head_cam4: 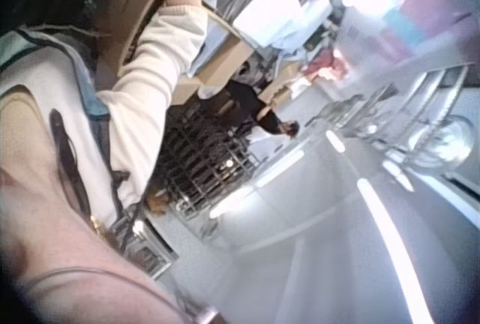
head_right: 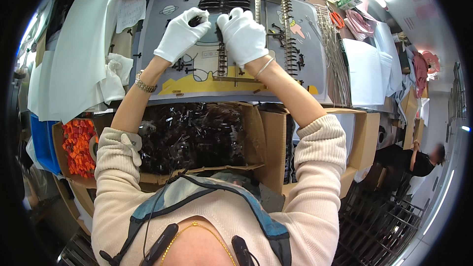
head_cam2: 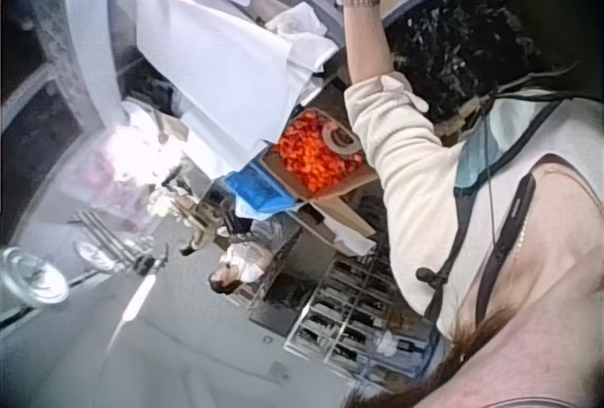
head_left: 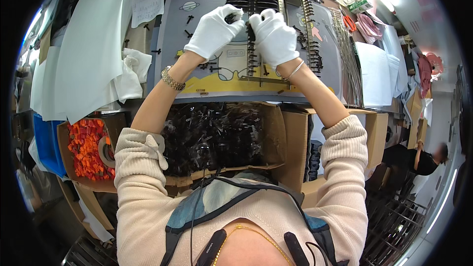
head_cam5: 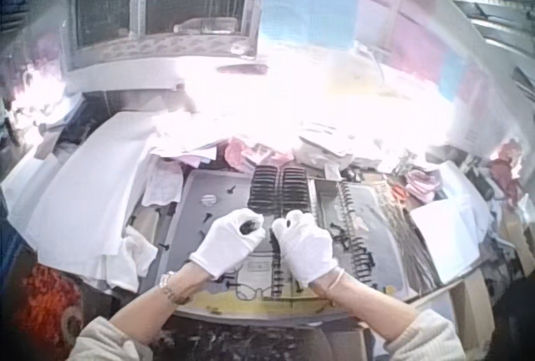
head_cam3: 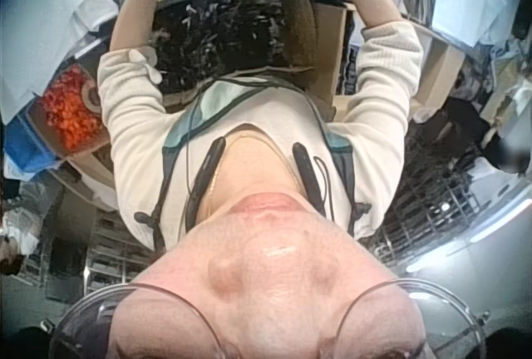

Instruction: The person repeatedly picks up small black plastic components from a cardboard box, places them onto a metal jig on the table, and then transfers the loaded jig to a nearby metal rack. The person also handles stacks of black plastic parts and places them into the box.

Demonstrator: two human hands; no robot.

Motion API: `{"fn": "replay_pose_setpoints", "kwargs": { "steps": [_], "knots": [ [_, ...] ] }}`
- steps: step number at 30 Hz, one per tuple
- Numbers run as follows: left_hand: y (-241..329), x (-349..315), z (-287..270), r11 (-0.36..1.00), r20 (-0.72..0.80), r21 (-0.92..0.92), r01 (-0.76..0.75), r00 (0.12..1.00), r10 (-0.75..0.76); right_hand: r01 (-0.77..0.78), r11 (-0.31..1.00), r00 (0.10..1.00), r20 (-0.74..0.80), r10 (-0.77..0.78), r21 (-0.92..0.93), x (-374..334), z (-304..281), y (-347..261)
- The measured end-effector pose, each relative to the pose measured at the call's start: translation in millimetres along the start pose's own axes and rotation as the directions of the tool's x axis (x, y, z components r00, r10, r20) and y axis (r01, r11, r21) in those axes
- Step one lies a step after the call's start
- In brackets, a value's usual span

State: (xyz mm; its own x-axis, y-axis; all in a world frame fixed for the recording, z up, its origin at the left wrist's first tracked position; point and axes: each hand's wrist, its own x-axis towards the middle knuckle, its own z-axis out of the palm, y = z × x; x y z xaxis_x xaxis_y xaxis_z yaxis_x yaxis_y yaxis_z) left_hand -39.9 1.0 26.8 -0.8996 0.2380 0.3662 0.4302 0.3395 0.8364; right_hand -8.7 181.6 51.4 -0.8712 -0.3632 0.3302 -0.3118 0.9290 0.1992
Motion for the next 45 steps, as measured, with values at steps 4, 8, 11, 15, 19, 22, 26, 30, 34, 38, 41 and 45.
{"fn": "replay_pose_setpoints", "kwargs": {
  "steps": [4, 8, 11, 15, 19, 22, 26, 30, 34, 38, 41, 45],
  "knots": [
    [57.2, -7.8, -27.6, 0.628, 0.433, -0.514, 0.585, 0.809, -0.398, -0.245, 0.560, 0.947, 0.073, 0.312, 0.791, 15.6, -25.9, 35.3],
    [81.1, -44.2, -41.3, 0.287, 0.485, -0.818, 0.498, 0.866, -0.121, -0.434, -0.020, 0.881, 0.429, 0.197, 0.901, -9.2, -97.6, 4.8],
    [102.1, -72.2, -39.2, 0.430, 0.456, -0.760, 0.488, 0.871, -0.183, -0.212, 0.095, 0.956, 0.187, 0.226, 0.973, -52.0, -98.1, -18.2],
    [101.8, -115.4, -24.3, 0.651, 0.456, -0.553, 0.521, 0.843, -0.287, 0.052, 0.554, 0.991, -0.110, 0.072, 0.831, -100.2, -101.6, -52.5],
    [93.3, -176.7, 7.2, 0.774, 0.354, -0.426, 0.469, 0.873, -0.335, -0.109, 0.581, 0.993, 0.061, 0.103, 0.807, -158.3, -91.6, -80.5],
    [72.8, -223.5, 23.3, 0.966, 0.316, -0.222, 0.134, 0.947, -0.059, -0.243, 0.390, 0.970, 0.211, 0.123, 0.888, -200.4, -80.4, -94.2],
    [53.6, -224.7, 20.5, 0.895, -0.038, 0.396, 0.207, 0.977, -0.209, -0.422, 0.097, 0.905, 0.415, 0.090, 0.901, -243.8, -94.2, -126.3],
    [61.6, -233.4, 3.3, 0.977, 0.151, -0.040, 0.210, 0.968, -0.202, -0.583, -0.496, 0.686, 0.717, 0.123, 0.643, -259.1, -92.0, -115.4],
    [119.5, -231.6, -8.4, 0.998, 0.414, -0.048, 0.046, 0.910, -0.022, -0.667, -0.458, 0.672, 0.740, -0.029, 0.587, -262.6, -112.1, -100.2],
    [148.8, -228.1, 3.9, 0.914, 0.603, 0.245, -0.323, 0.789, 0.117, -0.671, -0.516, 0.616, 0.787, 0.011, 0.532, -270.1, -123.7, -102.5],
    [145.2, -226.6, 12.3, 0.849, 0.646, 0.293, -0.439, 0.746, 0.163, -0.726, -0.433, 0.565, 0.822, 0.069, 0.535, -275.2, -118.5, -103.6],
    [146.5, -231.3, 18.8, 0.817, 0.595, 0.301, -0.492, 0.766, 0.243, -0.703, -0.397, 0.513, 0.807, 0.292, 0.590, -273.1, -121.1, -119.6]
  ]
}}
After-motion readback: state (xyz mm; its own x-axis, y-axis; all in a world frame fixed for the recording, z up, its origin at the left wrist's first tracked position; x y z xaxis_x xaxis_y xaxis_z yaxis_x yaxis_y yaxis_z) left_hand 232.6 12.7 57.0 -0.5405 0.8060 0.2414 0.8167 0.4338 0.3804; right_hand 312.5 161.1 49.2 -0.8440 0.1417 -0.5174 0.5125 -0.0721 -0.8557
